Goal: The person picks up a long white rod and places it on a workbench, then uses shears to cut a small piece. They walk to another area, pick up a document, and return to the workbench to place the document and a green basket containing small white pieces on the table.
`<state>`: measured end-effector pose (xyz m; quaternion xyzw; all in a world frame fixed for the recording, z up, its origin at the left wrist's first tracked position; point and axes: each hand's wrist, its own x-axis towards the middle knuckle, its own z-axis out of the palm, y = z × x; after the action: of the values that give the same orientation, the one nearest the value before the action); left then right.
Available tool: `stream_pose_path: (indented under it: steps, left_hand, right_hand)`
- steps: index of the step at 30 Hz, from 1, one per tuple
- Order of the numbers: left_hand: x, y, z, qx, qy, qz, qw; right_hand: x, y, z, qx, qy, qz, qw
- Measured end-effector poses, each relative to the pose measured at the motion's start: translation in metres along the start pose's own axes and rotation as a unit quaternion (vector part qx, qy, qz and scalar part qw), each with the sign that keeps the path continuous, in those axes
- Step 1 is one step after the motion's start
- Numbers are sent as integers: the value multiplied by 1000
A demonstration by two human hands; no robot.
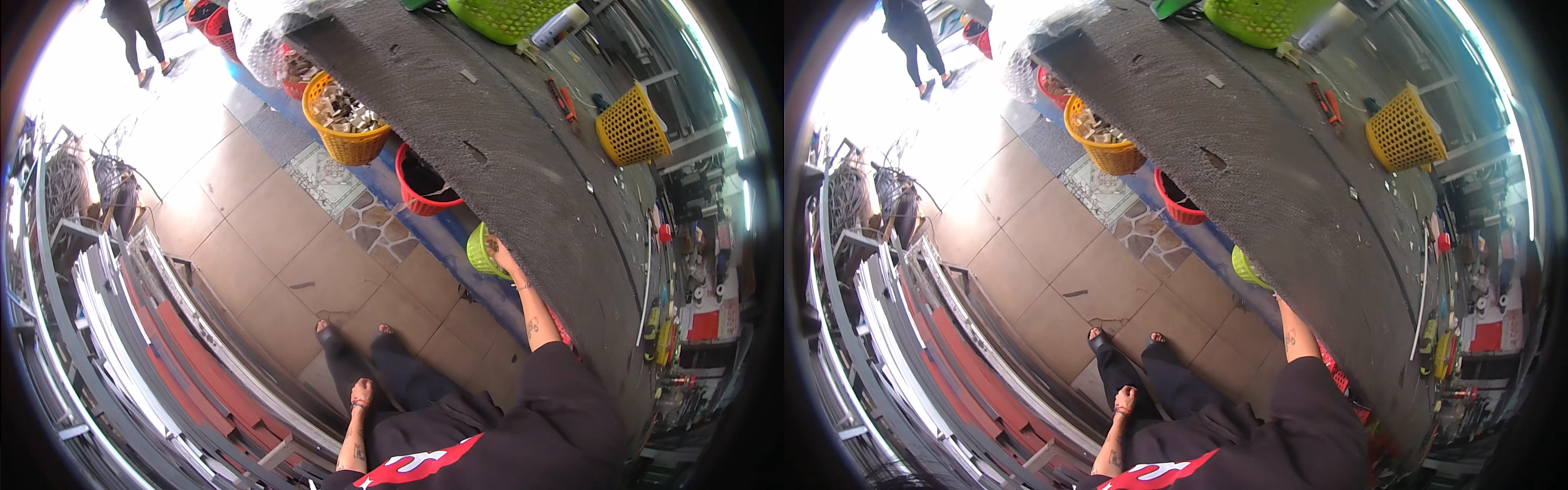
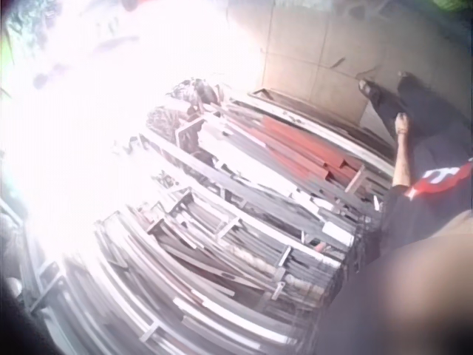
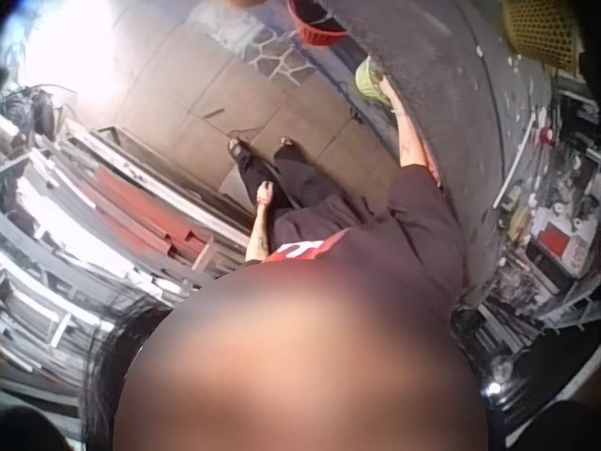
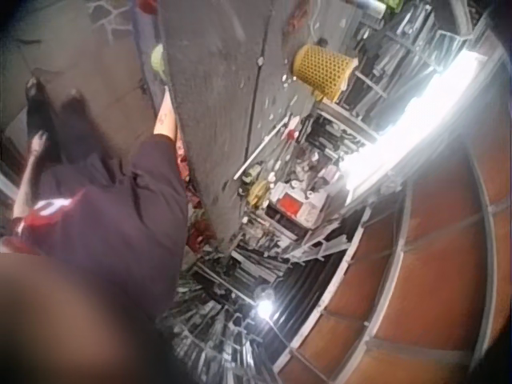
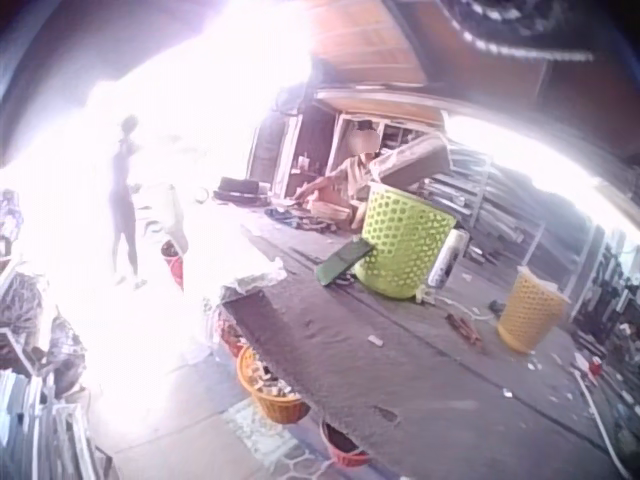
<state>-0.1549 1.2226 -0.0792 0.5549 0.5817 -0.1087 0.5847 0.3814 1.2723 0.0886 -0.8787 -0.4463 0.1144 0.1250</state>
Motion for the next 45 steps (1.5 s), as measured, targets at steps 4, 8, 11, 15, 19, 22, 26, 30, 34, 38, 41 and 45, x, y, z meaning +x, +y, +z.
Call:
stream_pose_path:
  steps: [4, 8, 11, 15, 19, 22, 26, 30, 34, 38, 41, 45]
  left_hand:
    - [4, 8, 7, 1, -4, -5, 1000]
    - [9, 3, 10, 4, 31, -12, 999]
    - [10, -5, 12, 12, 50, -31, 998]
    - [5, -18, 14, 29, 39, -47, 998]
    - [-3, -26, 20, 9, 18, -38, 999]
    - [-9, -27, 25, 16, 11, -64, 998]
    - [-16, -20, 24, -7, 28, -50, 998]
    - [-21, -10, 18, -42, 39, -48, 997]
    - [-23, -5, 17, -50, 53, -50, 996]
    - [-23, -9, 26, -59, 42, -49, 996]
    - [-22, -11, 32, -35, 43, -44, 997]
    - [-22, -10, 34, -46, 50, -41, 997]
  right_hand:
    - [-8, 0, -6, 64, -65, 81, 993]
    - [-17, -18, -18, 2, -33, 27, 999]
    - [-17, -33, -22, -12, -38, 12, 999]
    - [-17, -31, -24, -3, -54, 49, 997]
    - [-21, 0, -18, -19, -46, 32, 998]
    - [-24, 37, -12, -92, -23, 8, 995]
    - [-18, 89, -3, 2, -23, -40, 999]
    - [-18, 111, 4, 157, 5, 41, 987]
    - [-26, 101, 2, 370, 52, 194, 907]
    - [-31, 83, -13, 364, 153, 190, 899]
    - [-30, 71, -23, 341, 221, 177, 897]
    - [-32, 59, -31, 316, 252, 159, 901]
